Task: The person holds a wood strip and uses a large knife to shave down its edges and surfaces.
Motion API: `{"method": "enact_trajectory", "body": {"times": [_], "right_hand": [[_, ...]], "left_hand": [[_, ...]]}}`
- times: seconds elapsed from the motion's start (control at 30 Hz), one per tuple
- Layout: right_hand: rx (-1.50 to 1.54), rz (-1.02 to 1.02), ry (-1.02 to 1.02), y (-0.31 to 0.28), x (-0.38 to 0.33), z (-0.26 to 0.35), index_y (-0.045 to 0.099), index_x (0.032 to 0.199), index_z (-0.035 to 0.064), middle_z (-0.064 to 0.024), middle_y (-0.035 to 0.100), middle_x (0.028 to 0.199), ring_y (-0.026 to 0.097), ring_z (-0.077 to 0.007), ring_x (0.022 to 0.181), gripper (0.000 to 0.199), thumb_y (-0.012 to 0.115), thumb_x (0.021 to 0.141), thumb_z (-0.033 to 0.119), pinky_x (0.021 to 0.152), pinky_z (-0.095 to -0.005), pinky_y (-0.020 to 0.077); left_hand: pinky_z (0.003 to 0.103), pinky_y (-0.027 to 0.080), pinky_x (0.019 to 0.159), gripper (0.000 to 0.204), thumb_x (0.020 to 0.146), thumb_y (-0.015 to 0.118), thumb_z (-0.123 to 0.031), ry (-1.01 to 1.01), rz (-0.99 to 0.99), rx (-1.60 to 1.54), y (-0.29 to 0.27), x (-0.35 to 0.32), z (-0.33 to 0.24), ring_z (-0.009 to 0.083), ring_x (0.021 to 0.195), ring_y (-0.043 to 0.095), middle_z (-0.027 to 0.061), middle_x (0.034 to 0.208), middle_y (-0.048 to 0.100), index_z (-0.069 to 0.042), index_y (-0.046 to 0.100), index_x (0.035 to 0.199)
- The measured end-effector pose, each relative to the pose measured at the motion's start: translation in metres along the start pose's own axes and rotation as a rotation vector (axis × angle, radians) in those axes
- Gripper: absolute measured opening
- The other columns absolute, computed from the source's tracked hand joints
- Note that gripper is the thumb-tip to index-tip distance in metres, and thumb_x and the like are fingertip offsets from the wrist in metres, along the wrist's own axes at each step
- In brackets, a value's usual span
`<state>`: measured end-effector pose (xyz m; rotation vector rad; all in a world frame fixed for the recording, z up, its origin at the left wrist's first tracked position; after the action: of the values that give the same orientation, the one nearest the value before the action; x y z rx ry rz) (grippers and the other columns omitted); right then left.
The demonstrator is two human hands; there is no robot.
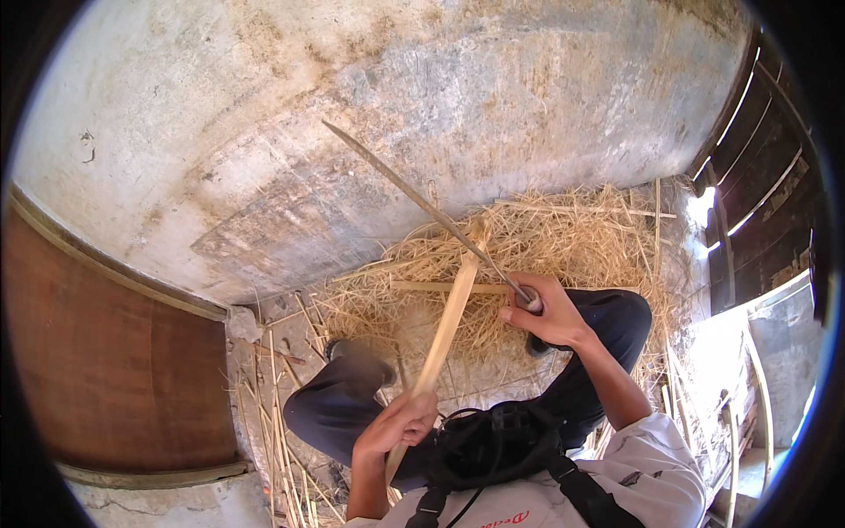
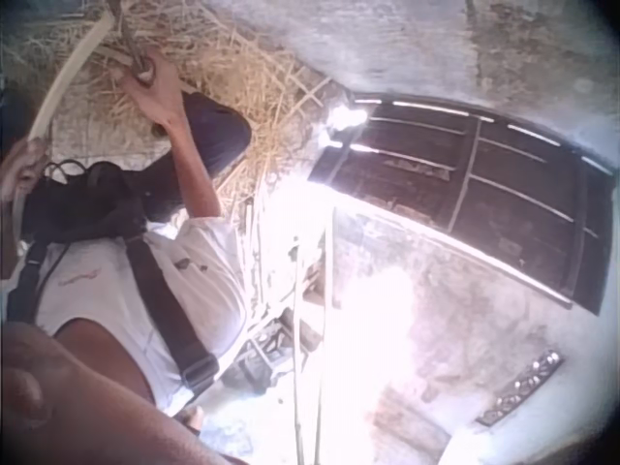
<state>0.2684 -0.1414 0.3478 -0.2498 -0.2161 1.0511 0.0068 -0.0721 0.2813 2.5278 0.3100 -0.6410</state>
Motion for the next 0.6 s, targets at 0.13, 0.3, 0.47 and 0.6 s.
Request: {"method": "enact_trajectory", "body": {"times": [0.13,0.3,0.47,0.6], "right_hand": [[0.141,-0.033,-0.039,-0.007,-0.014,0.002,0.056,0.086,0.0061,0.0025,0.046,0.067,0.043,-0.0072,0.063,0.025,0.075,0.089,0.021,0.056,-0.0272,0.0345],[0.45,-0.077,0.04,-0.011,-0.029,-0.011,0.057,0.095,0.006,0.005,0.045,0.067,0.041,-0.0041,0.055,0.028,0.071,0.093,0.029,0.049,-0.0245,0.0316],[0.626,-0.168,0.017,-0.019,-0.031,-0.013,0.052,0.108,0.0042,0.0052,0.039,0.06,0.036,-0.0034,0.048,0.037,0.064,0.098,0.037,0.044,-0.0218,0.0258],[0.639,-0.208,-0.006,-0.026,-0.031,-0.012,0.051,0.106,0.0029,0.0037,0.04,0.058,0.036,-0.0041,0.046,0.04,0.058,0.101,0.042,0.042,-0.0219,0.0258]], "left_hand": [[0.023,0.022,0.04,0.044,0.105,0.051,-0.05,0.035,0.097,-0.061,-0.002,0.003,0.005,0.0054,0.046,0.031,-0.0028,0.062,0.035,-0.01,0.046,0.087],[0.023,0.023,0.039,0.045,0.104,0.05,-0.053,0.094,0.159,-0.191,-0.009,0.007,0.009,0.0054,0.045,0.03,-0.0031,0.063,0.034,-0.01,0.049,0.092],[0.024,0.024,0.039,0.044,0.104,0.049,-0.054,0.102,0.23,-0.268,-0.007,0.004,0.01,0.0055,0.045,0.029,-0.003,0.063,0.033,-0.011,0.05,0.095],[0.022,0.022,0.038,0.045,0.105,0.047,-0.051,0.096,0.196,-0.273,-0.005,0.004,0.007,0.0049,0.044,0.029,-0.0038,0.062,0.033,-0.012,0.044,0.083]]}}
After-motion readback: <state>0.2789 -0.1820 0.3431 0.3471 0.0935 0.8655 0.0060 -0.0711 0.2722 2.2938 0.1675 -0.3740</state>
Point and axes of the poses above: each hand's wrist, its own x-axis towards the middle knuckle, its own y-axis out of the palm, z = x × y, the point moved 10 cm from there along x, towards the middle knuckle
